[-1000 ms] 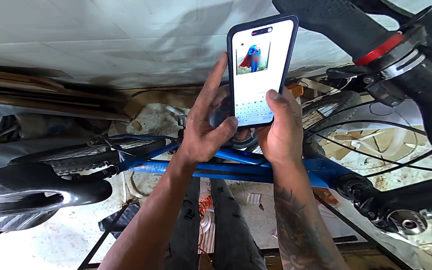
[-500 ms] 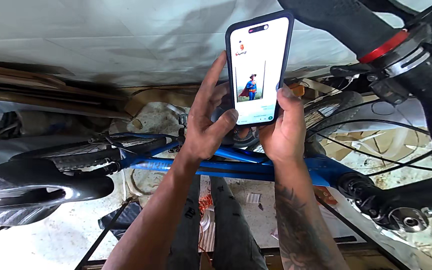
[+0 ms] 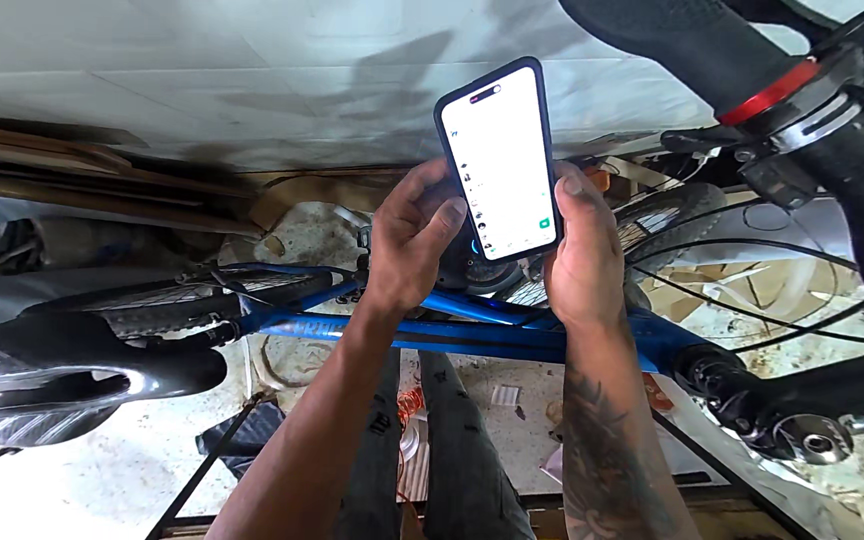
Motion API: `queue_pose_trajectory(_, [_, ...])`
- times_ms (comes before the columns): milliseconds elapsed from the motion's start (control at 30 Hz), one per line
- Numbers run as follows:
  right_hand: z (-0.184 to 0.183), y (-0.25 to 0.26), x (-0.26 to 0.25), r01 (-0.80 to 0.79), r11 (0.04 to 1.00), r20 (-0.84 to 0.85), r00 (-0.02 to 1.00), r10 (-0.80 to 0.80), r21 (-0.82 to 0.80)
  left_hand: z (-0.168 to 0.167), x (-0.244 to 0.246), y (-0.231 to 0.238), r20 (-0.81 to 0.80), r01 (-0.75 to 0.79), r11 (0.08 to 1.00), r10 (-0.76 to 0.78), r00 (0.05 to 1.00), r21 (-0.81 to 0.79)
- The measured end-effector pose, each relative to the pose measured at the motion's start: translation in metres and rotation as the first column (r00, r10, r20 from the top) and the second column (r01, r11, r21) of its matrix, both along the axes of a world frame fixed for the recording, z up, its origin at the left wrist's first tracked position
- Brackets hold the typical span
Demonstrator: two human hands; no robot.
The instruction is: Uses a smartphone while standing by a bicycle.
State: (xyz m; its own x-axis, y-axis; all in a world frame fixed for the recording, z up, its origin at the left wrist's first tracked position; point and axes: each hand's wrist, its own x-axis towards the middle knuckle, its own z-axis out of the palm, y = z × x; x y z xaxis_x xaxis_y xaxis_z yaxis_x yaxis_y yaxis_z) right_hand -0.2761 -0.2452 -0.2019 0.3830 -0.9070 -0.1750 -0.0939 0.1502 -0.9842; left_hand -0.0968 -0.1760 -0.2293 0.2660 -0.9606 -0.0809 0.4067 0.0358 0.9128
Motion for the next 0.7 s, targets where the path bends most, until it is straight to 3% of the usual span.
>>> queue_pose_trajectory(233, [0.008,-0.002,-0.007,-0.034,0.993,-0.214,0.977,0.010,-0.112,-0.013,-0.012,0.000,-0.019,-0.069,0.991,0.071,0.997,0.115])
queue_pose_trajectory(433, [0.003,0.001,-0.015,-0.072,0.996,-0.504,0.863,0.038,-0.048,-0.019,-0.022,0.001,0.010,-0.067,0.985,0.067,0.998,0.160])
queue_pose_trajectory(600, [0.017,0.010,-0.031,-0.050,0.998,-0.573,0.819,0.022,-0.034,-0.027,-0.027,-0.001,-0.023,-0.114,0.959,0.124,0.992,0.258])
queue_pose_trajectory(700, [0.033,0.021,-0.040,-0.091,0.995,-0.588,0.807,0.052,-0.036,-0.041,-0.030,-0.002,0.003,-0.103,0.911,0.111,0.994,0.398])
